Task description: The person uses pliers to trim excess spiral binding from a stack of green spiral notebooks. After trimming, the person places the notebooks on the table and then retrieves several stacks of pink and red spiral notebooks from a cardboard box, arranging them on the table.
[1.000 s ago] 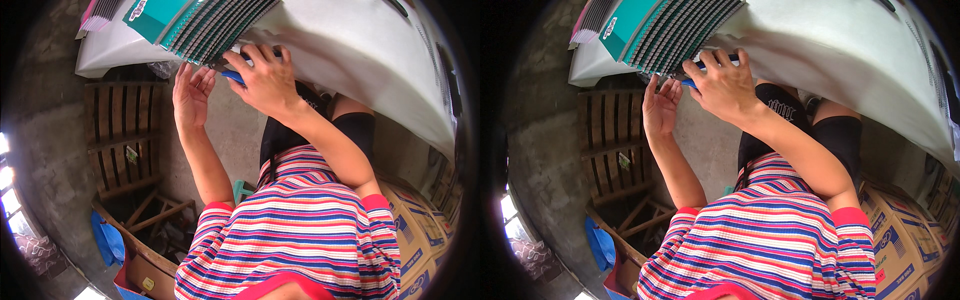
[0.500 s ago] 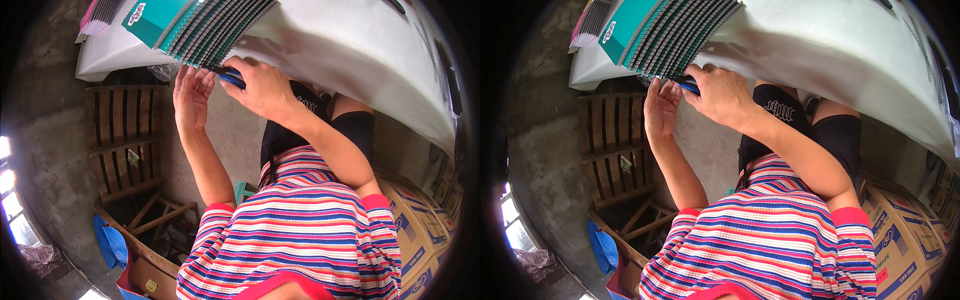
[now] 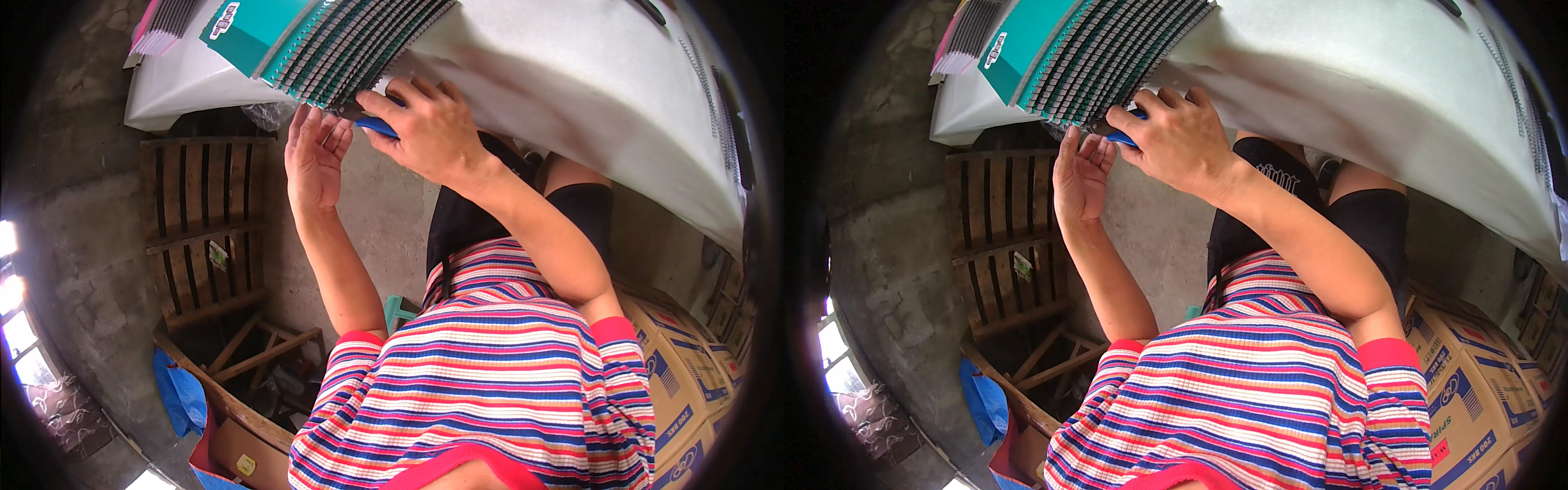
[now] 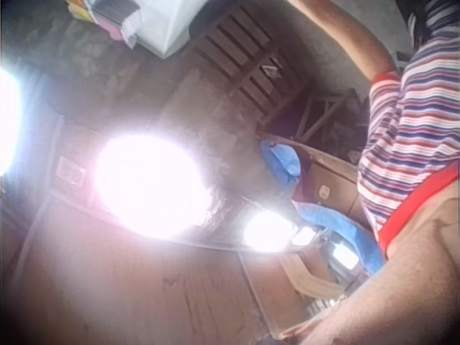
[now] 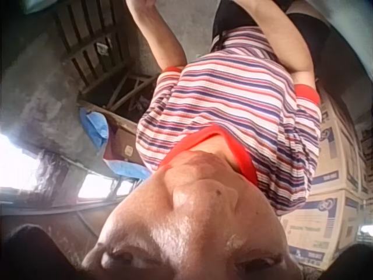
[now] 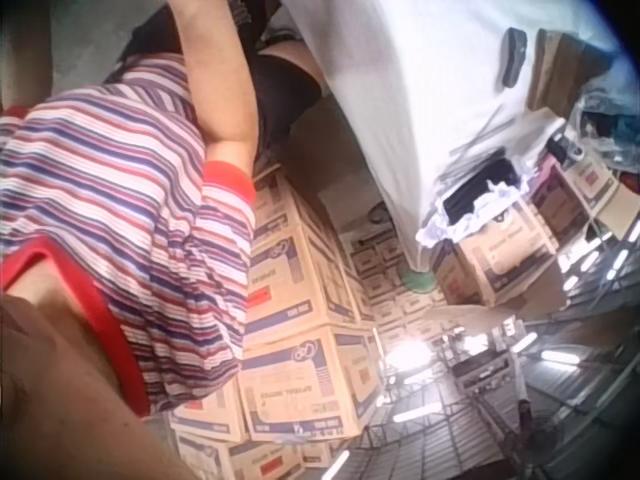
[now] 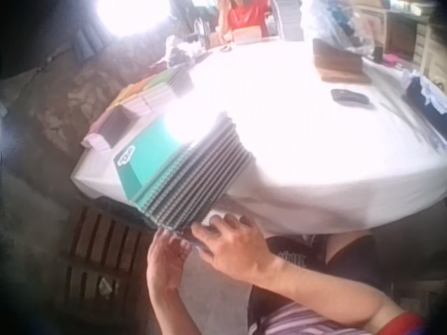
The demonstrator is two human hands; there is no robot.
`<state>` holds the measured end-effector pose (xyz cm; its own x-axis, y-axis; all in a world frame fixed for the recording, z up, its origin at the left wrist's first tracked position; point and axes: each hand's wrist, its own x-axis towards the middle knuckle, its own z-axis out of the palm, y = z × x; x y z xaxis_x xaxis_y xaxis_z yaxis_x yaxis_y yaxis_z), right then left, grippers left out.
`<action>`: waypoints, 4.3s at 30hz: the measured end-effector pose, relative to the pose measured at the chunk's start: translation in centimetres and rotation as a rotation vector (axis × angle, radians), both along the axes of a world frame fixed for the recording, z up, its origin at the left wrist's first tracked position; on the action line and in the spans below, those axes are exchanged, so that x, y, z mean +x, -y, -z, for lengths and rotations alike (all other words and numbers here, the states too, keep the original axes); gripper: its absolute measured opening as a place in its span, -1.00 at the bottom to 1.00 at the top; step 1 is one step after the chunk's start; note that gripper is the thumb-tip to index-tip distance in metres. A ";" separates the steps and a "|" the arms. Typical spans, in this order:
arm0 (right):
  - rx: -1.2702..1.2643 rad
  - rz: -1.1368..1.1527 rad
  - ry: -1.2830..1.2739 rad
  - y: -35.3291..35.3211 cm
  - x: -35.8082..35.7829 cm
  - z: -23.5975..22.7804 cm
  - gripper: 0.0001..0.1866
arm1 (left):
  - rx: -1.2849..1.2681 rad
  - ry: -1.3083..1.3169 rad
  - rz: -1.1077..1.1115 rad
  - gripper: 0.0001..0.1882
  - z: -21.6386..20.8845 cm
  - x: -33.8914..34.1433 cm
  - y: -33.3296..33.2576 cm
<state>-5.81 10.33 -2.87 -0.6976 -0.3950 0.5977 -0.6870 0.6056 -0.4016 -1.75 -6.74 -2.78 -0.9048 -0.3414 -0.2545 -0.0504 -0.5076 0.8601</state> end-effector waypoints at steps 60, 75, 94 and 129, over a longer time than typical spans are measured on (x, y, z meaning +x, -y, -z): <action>-0.477 -0.434 1.247 0.6 -0.5 -3.2 -0.64 | -0.104 0.031 0.039 -0.50 -1.5 -0.5 -0.9; 0.001 0.069 -0.164 0.7 -0.9 -1.9 -0.60 | -0.213 0.146 0.082 -0.25 -1.7 -1.0 -0.7; -0.525 -0.296 0.720 1.3 0.8 -2.0 -0.66 | -0.155 0.116 -0.018 -0.32 -2.3 -1.3 -1.7; 0.002 0.085 -0.024 0.5 -0.3 -5.3 -0.54 | -0.227 0.072 0.009 0.11 -5.2 -1.9 -1.5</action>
